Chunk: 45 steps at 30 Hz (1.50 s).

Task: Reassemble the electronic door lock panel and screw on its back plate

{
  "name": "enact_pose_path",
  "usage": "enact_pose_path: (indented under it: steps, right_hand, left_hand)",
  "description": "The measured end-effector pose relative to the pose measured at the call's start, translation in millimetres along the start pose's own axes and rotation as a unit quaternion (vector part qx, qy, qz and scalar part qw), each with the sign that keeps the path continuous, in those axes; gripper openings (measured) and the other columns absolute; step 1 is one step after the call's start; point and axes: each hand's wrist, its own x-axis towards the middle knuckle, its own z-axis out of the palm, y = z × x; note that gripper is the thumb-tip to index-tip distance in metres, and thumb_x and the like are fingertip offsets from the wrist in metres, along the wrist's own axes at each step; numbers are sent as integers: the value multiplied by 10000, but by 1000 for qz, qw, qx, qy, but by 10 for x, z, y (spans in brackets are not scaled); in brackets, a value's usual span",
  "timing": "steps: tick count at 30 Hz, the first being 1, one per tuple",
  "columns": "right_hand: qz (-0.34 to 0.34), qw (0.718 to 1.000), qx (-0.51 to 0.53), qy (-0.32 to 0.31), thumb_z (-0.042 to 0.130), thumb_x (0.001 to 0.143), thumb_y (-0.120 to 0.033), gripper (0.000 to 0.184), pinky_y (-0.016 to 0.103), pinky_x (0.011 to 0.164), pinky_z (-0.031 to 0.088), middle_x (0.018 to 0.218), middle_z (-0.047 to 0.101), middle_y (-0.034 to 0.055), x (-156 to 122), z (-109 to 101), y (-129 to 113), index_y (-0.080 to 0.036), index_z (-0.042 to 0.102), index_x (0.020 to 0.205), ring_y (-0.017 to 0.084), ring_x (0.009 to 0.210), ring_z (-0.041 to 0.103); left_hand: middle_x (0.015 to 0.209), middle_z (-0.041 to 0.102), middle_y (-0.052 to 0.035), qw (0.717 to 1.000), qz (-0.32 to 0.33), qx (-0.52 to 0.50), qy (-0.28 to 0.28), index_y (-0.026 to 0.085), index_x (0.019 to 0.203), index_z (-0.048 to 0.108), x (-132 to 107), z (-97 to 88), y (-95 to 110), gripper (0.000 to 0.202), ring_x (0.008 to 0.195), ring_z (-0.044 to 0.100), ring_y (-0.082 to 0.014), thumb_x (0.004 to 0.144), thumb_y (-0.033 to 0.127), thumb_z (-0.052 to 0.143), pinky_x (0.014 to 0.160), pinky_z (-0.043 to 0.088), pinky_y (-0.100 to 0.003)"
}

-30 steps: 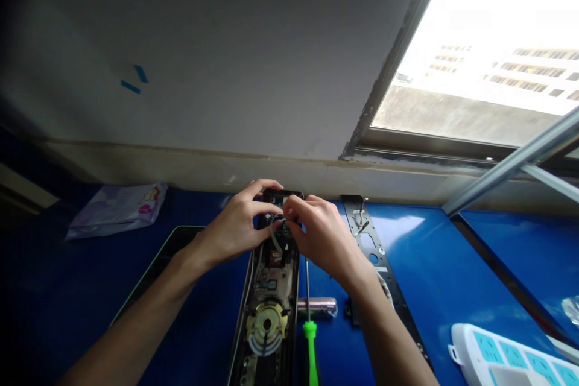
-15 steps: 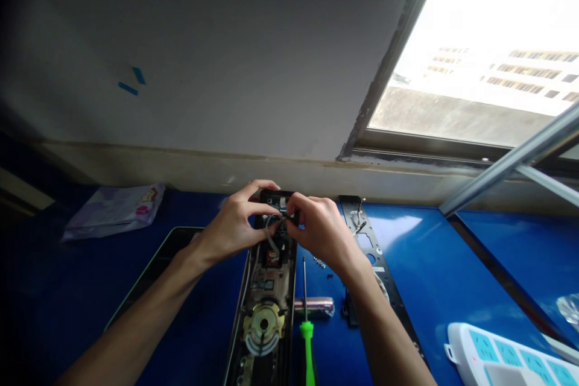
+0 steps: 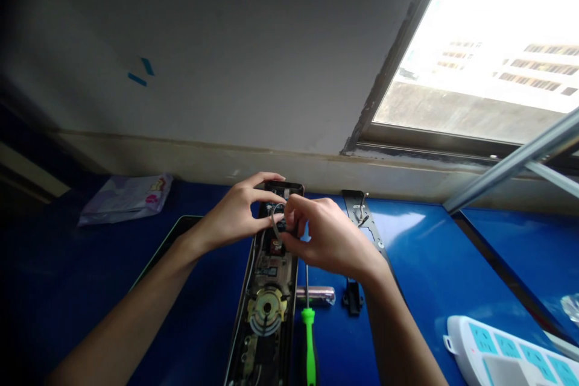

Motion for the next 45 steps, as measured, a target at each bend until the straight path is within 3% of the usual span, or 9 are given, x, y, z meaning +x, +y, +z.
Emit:
enact_pose_path:
  steps: [5, 8, 13, 17, 20, 33, 45]
  right_hand:
    - [47, 996, 69, -12, 713, 838, -124, 153, 215, 616, 456, 762, 719, -41, 12, 44, -3, -219, 594, 830, 101, 649, 621]
    - [49, 989, 135, -15, 723, 841, -159, 158, 246, 674, 514, 764, 732, -25, 34, 46, 39, -215, 576, 845, 125, 693, 669]
    - [42, 989, 142, -1, 733, 832, -177, 162, 256, 690, 532, 745, 732, -23, 49, 54, 49, -208, 574, 818, 123, 687, 673]
    - [43, 990, 132, -3, 730, 823, -157, 173, 246, 673, 518, 738, 720, -37, 57, 92, 41, -210, 567, 803, 118, 678, 670]
    - [49, 990, 129, 5, 731, 824, -161, 180, 243, 656, 511, 728, 714, -37, 60, 109, 26, -210, 560, 795, 118, 664, 664]
    - [73, 992, 90, 40, 680, 782, -140, 161, 216, 559, 436, 624, 639, -50, 74, 167, -27, -210, 547, 725, 93, 569, 554]
    - [63, 991, 104, 57, 641, 782, -162, 123, 223, 573, 440, 615, 591, -53, 65, 226, 6, -214, 548, 720, 96, 583, 534]
  left_hand:
    - [1450, 652, -112, 1000, -13, -4, -1, 213, 977, 833, 16, 9, 67, 163, 1341, 641, -324, 835, 213, 753, 1168, 515, -488]
    - [1511, 604, -120, 999, -24, -3, 23, 214, 1136, 799, -45, 22, 121, 288, 1404, 591, -322, 858, 211, 721, 1203, 476, -499]
    - [1540, 556, -117, 991, -43, -22, 128, 239, 1272, 695, -423, 134, 146, 312, 1442, 544, -289, 968, 256, 626, 1239, 419, -536]
    - [1632, 438, -116, 988, -55, -85, 116, 297, 1348, 601, -762, 306, 119, 395, 1501, 471, -326, 960, 256, 662, 1206, 452, -574]
    - [1657, 389, -124, 985, -83, -110, 101, 294, 1311, 597, -865, 417, 142, 372, 1498, 466, -352, 949, 252, 674, 1134, 518, -588]
    - [1586, 450, -122, 966, -133, -181, 126, 243, 1056, 667, -773, 466, 230, 135, 1497, 477, -330, 930, 266, 711, 1063, 596, -515]
    - [1568, 474, -128, 965, -140, -179, 134, 242, 1055, 688, -780, 478, 228, 143, 1474, 508, -331, 920, 278, 719, 1045, 607, -513]
